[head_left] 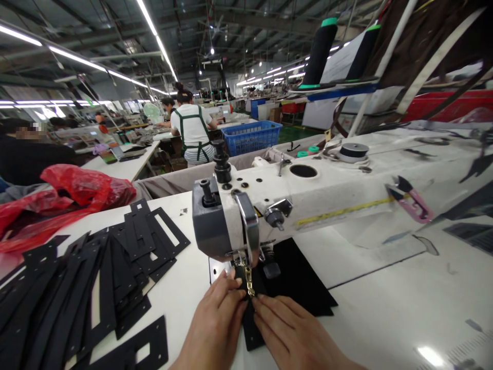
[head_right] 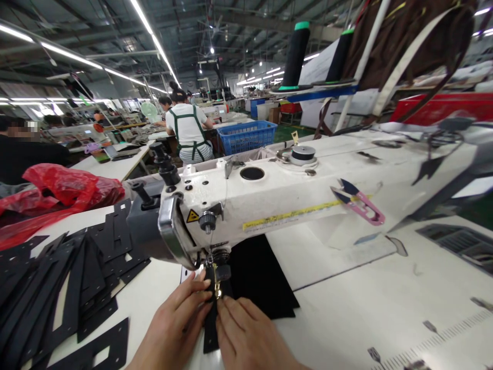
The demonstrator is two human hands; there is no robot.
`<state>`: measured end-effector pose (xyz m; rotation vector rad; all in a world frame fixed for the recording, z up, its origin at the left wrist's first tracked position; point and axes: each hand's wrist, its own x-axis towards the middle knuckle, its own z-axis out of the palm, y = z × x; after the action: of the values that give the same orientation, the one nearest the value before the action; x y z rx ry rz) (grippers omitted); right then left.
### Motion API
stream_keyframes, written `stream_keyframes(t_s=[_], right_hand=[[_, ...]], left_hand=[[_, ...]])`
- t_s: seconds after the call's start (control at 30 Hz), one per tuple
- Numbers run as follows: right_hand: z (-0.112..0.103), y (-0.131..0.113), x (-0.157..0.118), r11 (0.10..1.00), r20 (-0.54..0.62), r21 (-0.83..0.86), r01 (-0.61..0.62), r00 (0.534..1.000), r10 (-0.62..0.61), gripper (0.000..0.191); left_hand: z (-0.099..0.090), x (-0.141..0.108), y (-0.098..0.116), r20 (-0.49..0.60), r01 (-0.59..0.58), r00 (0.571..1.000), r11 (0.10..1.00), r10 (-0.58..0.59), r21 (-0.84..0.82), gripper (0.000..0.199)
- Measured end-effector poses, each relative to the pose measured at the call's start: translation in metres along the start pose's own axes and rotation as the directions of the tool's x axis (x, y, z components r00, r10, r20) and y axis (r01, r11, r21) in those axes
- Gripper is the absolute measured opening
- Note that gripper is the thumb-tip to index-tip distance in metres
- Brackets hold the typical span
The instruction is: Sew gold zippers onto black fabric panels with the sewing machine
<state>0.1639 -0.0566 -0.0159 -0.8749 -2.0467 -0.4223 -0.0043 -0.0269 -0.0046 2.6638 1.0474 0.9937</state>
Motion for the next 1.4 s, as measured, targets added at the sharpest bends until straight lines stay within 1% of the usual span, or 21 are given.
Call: stream_keyframes(t_s=[0.1, 0.3, 0.43, 0.6, 0.73, 0.8, 0.93, 1.07, 1.23, 1.4], right_hand=[[0.003, 0.004, 0.002, 1.000, 0.024, 0.014, 0.006, 1.000, -0.006, 0.042], [0.009, 0.010, 0.007, 1.000, 0.058, 0.029, 0.010, 0.998, -0.012, 0.044], [0.010, 0.011, 0.008, 1.000, 0.088, 0.010, 0.005, 0.996, -0.006, 0.048], [0.011, 0.011, 0.006, 0.999, 0.089, 0.034, -0.003, 0.996, 0.000, 0.043], [0.013, 0.010, 0.003, 0.998, 0.114, 0.061, -0.002, 0.993, -0.005, 0.035], [0.013, 0.010, 0.002, 0.997, 0.125, 0.076, -0.002, 0.992, -0.008, 0.033], [0.012, 0.009, 0.002, 0.996, 0.136, 0.085, -0.021, 0.991, 0.009, 0.032], [0.012, 0.009, 0.002, 0.996, 0.155, 0.084, -0.029, 0.988, 0.016, 0.033], [0.013, 0.010, 0.003, 0.992, 0.142, 0.105, -0.064, 0.989, 0.048, 0.033], [0.014, 0.011, 0.007, 0.992, 0.174, 0.105, -0.074, 0.983, 0.055, 0.032]], left_hand=[[0.002, 0.003, -0.003, -0.009, 0.036, 0.999, 0.999, -0.036, -0.022, 0.018], [0.002, 0.010, -0.006, -0.035, 0.054, 0.998, 0.998, -0.054, -0.016, 0.020], [0.002, 0.011, -0.007, -0.003, 0.074, 0.997, 0.996, -0.074, -0.044, 0.022], [0.003, 0.006, -0.011, 0.038, 0.071, 0.997, 0.997, -0.071, -0.004, 0.023], [0.001, 0.008, -0.008, 0.009, 0.044, 0.999, 0.999, -0.044, 0.002, 0.026], [0.000, 0.010, -0.005, -0.004, 0.069, 0.998, 0.997, -0.069, -0.025, 0.026], [-0.001, 0.011, -0.002, 0.015, 0.151, 0.989, 0.986, -0.150, -0.075, 0.023], [-0.001, 0.011, -0.002, 0.010, 0.161, 0.987, 0.985, -0.161, -0.058, 0.023], [0.002, 0.011, -0.004, 0.006, 0.194, 0.981, 0.980, -0.194, -0.042, 0.024], [0.004, 0.013, -0.006, 0.003, 0.221, 0.975, 0.975, -0.221, -0.026, 0.023]])
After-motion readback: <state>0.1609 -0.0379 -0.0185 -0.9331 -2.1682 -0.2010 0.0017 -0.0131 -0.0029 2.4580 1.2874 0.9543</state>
